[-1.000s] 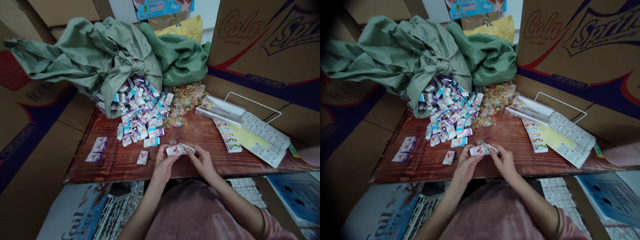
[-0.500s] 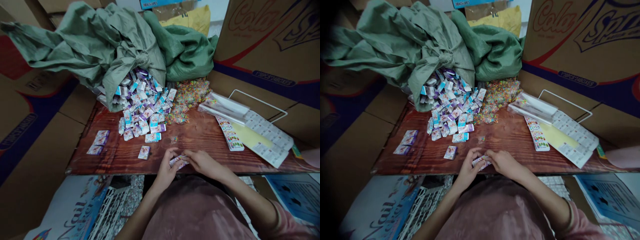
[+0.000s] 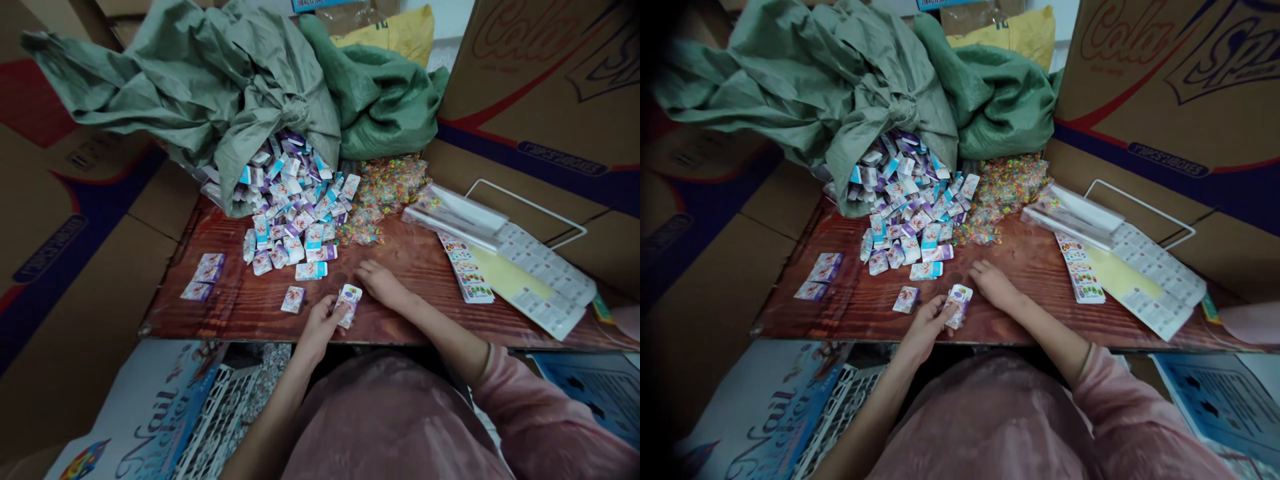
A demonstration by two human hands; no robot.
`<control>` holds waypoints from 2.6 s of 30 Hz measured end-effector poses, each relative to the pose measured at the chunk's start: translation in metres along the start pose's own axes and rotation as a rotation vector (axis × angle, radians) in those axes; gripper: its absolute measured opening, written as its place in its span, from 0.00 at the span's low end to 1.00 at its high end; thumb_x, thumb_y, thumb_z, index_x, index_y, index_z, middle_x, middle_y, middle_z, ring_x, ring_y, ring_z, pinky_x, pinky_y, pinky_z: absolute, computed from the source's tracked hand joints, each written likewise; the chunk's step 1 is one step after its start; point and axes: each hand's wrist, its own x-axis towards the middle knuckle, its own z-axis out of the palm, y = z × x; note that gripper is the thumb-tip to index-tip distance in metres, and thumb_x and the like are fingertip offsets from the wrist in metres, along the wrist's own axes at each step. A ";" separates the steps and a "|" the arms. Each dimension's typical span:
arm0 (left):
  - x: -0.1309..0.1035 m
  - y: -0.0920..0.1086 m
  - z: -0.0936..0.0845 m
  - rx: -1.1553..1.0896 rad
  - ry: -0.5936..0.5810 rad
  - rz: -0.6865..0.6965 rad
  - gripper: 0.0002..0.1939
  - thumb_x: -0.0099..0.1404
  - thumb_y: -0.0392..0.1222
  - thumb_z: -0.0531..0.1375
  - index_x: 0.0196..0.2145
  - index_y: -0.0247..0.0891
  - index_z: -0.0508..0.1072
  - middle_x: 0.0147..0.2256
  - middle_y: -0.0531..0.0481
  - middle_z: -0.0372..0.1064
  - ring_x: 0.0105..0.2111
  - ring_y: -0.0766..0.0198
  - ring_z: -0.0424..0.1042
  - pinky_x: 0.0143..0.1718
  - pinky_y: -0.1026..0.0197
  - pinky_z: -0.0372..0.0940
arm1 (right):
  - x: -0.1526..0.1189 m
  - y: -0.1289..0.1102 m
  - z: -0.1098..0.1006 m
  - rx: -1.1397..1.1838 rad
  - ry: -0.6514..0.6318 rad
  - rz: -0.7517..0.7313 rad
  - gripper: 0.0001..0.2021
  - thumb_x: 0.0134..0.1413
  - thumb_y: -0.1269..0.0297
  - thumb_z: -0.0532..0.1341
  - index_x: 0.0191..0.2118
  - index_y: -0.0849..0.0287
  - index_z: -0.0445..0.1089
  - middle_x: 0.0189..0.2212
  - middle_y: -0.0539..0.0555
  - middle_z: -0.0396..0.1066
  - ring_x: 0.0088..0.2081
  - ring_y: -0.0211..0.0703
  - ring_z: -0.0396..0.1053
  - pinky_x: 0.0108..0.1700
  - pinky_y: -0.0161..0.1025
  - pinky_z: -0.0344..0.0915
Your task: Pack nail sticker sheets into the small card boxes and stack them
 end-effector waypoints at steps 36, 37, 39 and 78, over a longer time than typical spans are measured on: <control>0.012 -0.003 0.020 -0.058 0.005 0.105 0.19 0.47 0.49 0.69 0.32 0.33 0.71 0.26 0.51 0.72 0.23 0.69 0.68 0.25 0.67 0.63 | -0.052 -0.057 0.003 0.256 0.273 0.083 0.28 0.59 0.74 0.52 0.63 0.46 0.52 0.44 0.54 0.68 0.45 0.43 0.68 0.52 0.45 0.66; 0.012 -0.003 0.020 -0.066 0.006 0.097 0.20 0.48 0.49 0.69 0.33 0.34 0.71 0.25 0.51 0.71 0.23 0.69 0.67 0.24 0.67 0.62 | -0.052 -0.057 0.004 0.275 0.281 0.106 0.29 0.58 0.74 0.52 0.64 0.47 0.51 0.44 0.55 0.68 0.44 0.43 0.69 0.50 0.44 0.68; 0.011 -0.003 0.019 -0.077 0.005 0.085 0.21 0.48 0.51 0.69 0.34 0.34 0.71 0.26 0.51 0.71 0.23 0.68 0.67 0.23 0.67 0.62 | -0.052 -0.058 0.005 0.320 0.274 0.124 0.30 0.57 0.74 0.53 0.64 0.48 0.50 0.45 0.56 0.67 0.43 0.43 0.69 0.48 0.43 0.69; 0.014 -0.007 0.017 -0.149 0.005 0.077 0.18 0.49 0.47 0.69 0.36 0.34 0.78 0.32 0.48 0.77 0.29 0.66 0.71 0.34 0.65 0.64 | -0.050 -0.042 0.004 0.919 0.260 0.523 0.11 0.47 0.57 0.67 0.34 0.58 0.78 0.32 0.53 0.78 0.33 0.42 0.73 0.39 0.39 0.68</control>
